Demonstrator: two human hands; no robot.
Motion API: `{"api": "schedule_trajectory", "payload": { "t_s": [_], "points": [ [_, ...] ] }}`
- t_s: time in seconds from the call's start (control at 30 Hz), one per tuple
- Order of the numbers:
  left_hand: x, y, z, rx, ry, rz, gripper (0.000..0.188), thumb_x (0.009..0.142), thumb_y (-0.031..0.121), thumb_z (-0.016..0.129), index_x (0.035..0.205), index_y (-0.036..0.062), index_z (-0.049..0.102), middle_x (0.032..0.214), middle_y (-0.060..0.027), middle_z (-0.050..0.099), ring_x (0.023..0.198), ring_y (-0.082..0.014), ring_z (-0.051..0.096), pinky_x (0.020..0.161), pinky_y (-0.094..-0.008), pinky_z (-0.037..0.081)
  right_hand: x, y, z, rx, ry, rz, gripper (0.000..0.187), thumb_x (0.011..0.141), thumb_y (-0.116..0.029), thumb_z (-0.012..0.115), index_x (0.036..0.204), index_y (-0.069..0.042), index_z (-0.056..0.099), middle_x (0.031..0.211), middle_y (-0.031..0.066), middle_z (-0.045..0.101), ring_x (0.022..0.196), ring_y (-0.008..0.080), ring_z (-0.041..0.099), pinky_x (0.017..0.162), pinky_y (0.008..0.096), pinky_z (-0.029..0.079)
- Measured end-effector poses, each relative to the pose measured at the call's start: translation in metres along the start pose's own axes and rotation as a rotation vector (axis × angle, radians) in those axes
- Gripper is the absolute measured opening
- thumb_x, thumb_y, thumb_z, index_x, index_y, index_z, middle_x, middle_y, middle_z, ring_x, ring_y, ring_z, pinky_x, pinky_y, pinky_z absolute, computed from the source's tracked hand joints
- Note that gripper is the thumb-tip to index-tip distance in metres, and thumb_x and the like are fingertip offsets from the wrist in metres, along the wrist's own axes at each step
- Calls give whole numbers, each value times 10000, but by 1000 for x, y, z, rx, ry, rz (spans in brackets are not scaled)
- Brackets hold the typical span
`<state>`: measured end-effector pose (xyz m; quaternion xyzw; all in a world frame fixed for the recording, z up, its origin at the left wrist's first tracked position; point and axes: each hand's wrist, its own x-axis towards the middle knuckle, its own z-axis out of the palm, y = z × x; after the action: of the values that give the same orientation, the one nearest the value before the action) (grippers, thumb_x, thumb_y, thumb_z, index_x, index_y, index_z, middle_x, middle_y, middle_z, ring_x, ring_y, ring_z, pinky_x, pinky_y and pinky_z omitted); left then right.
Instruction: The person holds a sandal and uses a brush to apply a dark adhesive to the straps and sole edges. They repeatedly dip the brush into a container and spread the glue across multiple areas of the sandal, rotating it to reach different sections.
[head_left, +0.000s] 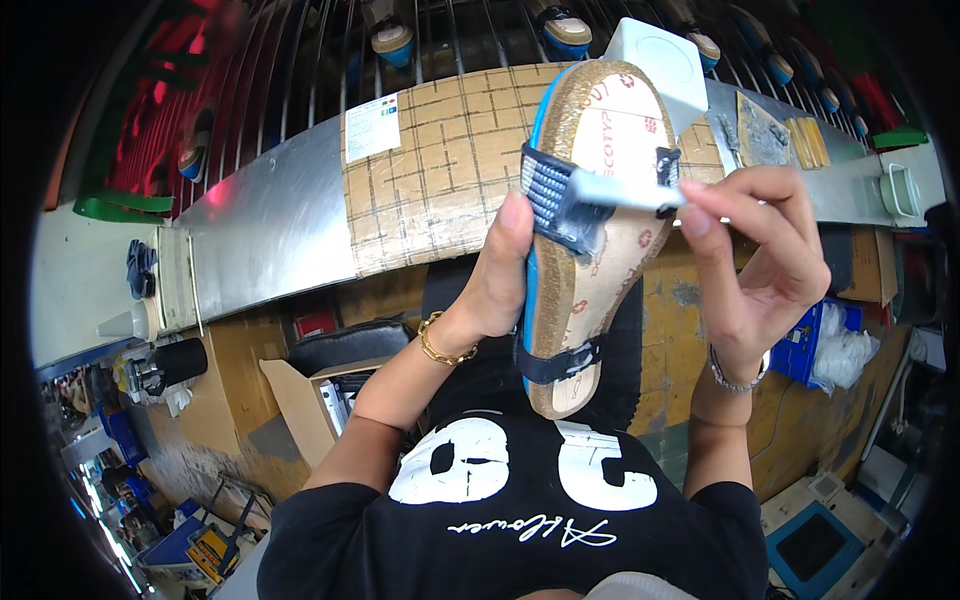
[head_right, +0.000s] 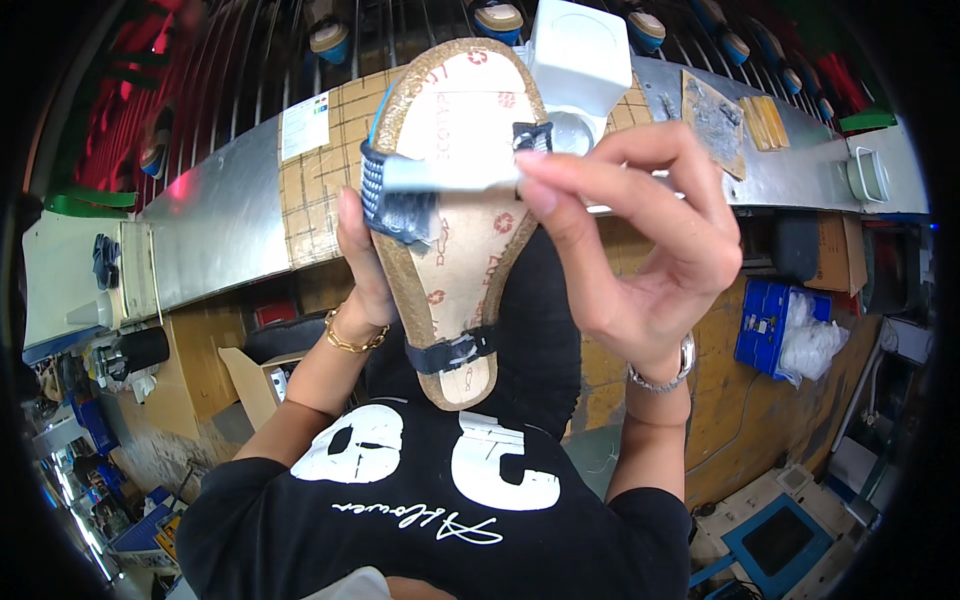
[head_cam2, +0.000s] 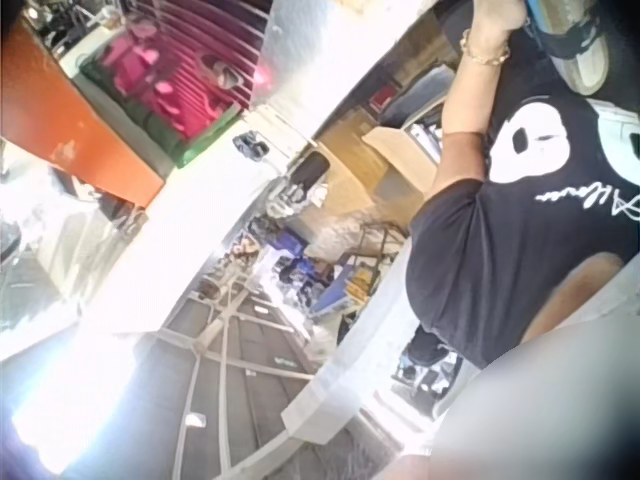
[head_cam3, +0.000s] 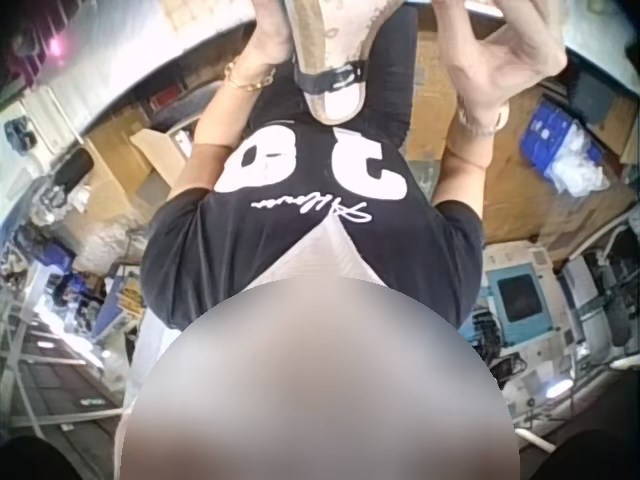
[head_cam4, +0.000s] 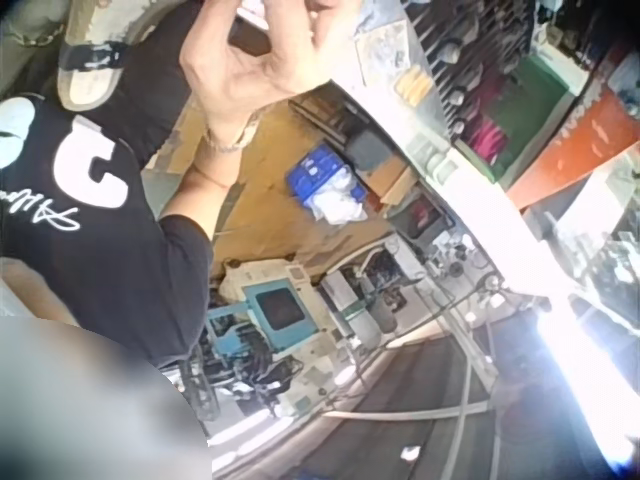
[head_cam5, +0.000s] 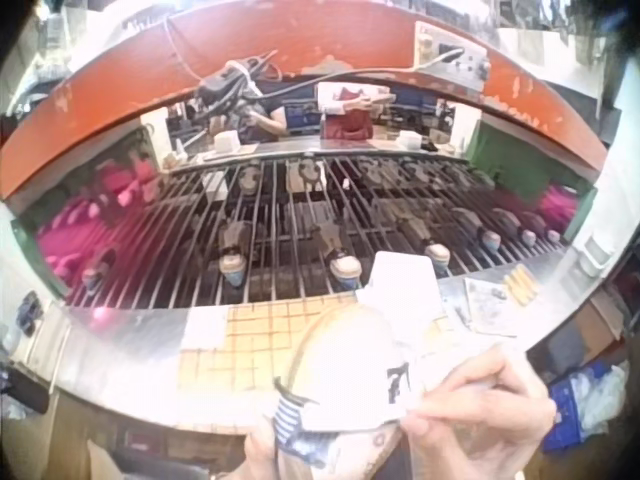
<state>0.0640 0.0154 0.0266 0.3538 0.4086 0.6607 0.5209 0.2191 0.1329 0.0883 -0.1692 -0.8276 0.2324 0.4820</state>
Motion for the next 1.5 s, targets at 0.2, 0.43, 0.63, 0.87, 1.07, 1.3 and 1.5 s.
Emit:
{"api": "schedule_trajectory", "payload": {
  "t_s": [0.2,0.43,0.63,0.87,1.07,1.3,1.5],
  "points": [
    [-4,8,3,134,46,21,1018,899,852,290,1248,-60,579,1099,-167,699,978,-183,683,860,-320,545,6,-8,-3,-53,41,-15,227,750,69,769,962,-9,784,885,71,633,819,150,565,766,256,418],
    [-9,12,5,150,19,26,1017,900,850,284,1240,-60,586,1092,-165,701,981,-185,683,863,-320,542,9,-8,-15,-76,1,-159,267,702,80,783,955,-4,779,951,107,643,851,178,572,755,267,429],
    [-11,14,5,160,1,20,1016,901,848,279,1232,-60,593,1086,-163,703,983,-186,682,866,-321,540,13,-6,-26,-153,-48,-291,265,701,70,792,954,-7,780,966,125,644,851,183,579,737,261,432],
    [-12,15,8,155,-19,12,1015,903,846,273,1224,-60,600,1079,-161,706,985,-188,682,869,-321,538,14,-9,-30,-68,-108,-152,249,741,87,758,979,13,763,973,138,637,872,181,586,741,262,452],
    [-12,17,7,140,-25,15,1014,904,845,269,1217,-59,606,1073,-159,708,988,-189,681,872,-321,536,12,-15,-28,-153,-36,-234,240,752,80,761,981,9,765,994,139,635,877,181,589,763,258,459],
    [-13,18,8,115,-30,12,1014,906,843,263,1208,-59,613,1066,-157,711,990,-191,681,875,-322,534,16,-9,-31,-102,-122,-224,244,736,69,776,967,-9,777,989,130,639,856,178,587,734,256,449],
    [-14,19,9,88,-29,14,1014,907,841,258,1201,-59,619,1060,-155,713,992,-192,680,878,-322,531,15,-1,-33,-15,-199,-227,226,720,-12,800,946,-22,784,939,127,632,826,184,574,715,260,414]
  ]
}}
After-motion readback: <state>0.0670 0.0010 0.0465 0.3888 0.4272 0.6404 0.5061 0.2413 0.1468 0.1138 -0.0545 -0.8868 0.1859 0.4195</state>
